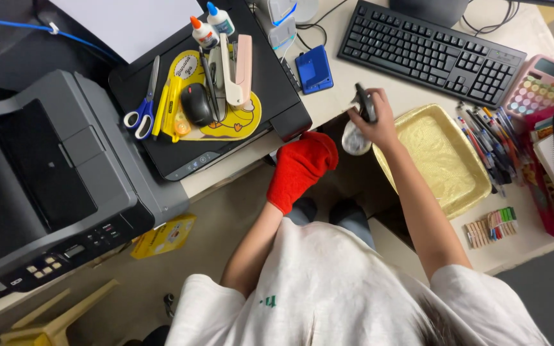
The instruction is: The person wipes various pens and markers with a red cloth while seated at a desk. They pick up each writing instrument from a gold tray, wipe it, and place it on the desk. The person also wipes the tray itself and handles small rectangular items before wiping a drawer handle.
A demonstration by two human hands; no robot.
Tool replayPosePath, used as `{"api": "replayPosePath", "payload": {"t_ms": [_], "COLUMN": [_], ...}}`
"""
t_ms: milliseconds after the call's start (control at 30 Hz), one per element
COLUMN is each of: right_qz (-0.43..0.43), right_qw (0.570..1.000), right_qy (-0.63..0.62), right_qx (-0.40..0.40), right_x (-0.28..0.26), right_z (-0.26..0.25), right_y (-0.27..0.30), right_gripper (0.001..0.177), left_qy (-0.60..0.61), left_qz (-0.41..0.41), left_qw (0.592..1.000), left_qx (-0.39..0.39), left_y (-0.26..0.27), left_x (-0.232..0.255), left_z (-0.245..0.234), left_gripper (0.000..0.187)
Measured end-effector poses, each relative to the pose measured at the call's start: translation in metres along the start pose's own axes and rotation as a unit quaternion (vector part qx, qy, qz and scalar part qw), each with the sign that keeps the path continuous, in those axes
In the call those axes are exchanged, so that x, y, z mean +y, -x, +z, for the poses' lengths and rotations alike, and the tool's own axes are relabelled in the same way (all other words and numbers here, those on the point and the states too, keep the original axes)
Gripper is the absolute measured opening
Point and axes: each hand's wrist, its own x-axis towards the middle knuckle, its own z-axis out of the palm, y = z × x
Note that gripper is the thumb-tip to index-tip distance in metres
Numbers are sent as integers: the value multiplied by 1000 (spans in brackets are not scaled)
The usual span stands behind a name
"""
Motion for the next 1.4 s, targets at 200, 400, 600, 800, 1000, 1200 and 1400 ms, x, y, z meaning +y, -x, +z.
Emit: {"api": "replayPosePath", "payload": {"t_ms": [200,400,600,800,1000,1200,1400], "right_qz": [291,107,71,120,188,167,220], "right_qw": [836,916,947,981,945,966,941], "right_qy": [-442,-203,-77,-74,-68,-41,-40], "right_qx": [-147,-331,-303,-132,-258,-195,-254], "right_x": [-44,-81,-82,-86,-93,-96,-105], "right_z": [11,31,52,43,46,31,28], "right_y": [53,84,122,129,154,148,153], "right_gripper": [25,30,32,27,43,48,42], "left_qy": [-56,537,281,447,58,308,233], "left_qz": [34,-33,-1,-108,92,32,60], "left_qw": [994,835,958,888,994,951,970], "left_qx": [84,114,47,0,-18,10,-25], "left_y": [-14,23,69,69,50,31,44], "left_x": [-15,-23,-16,-8,0,4,13], "left_z": [-75,-36,88,89,59,7,40], "left_gripper": [23,26,37,37,15,12,16]}}
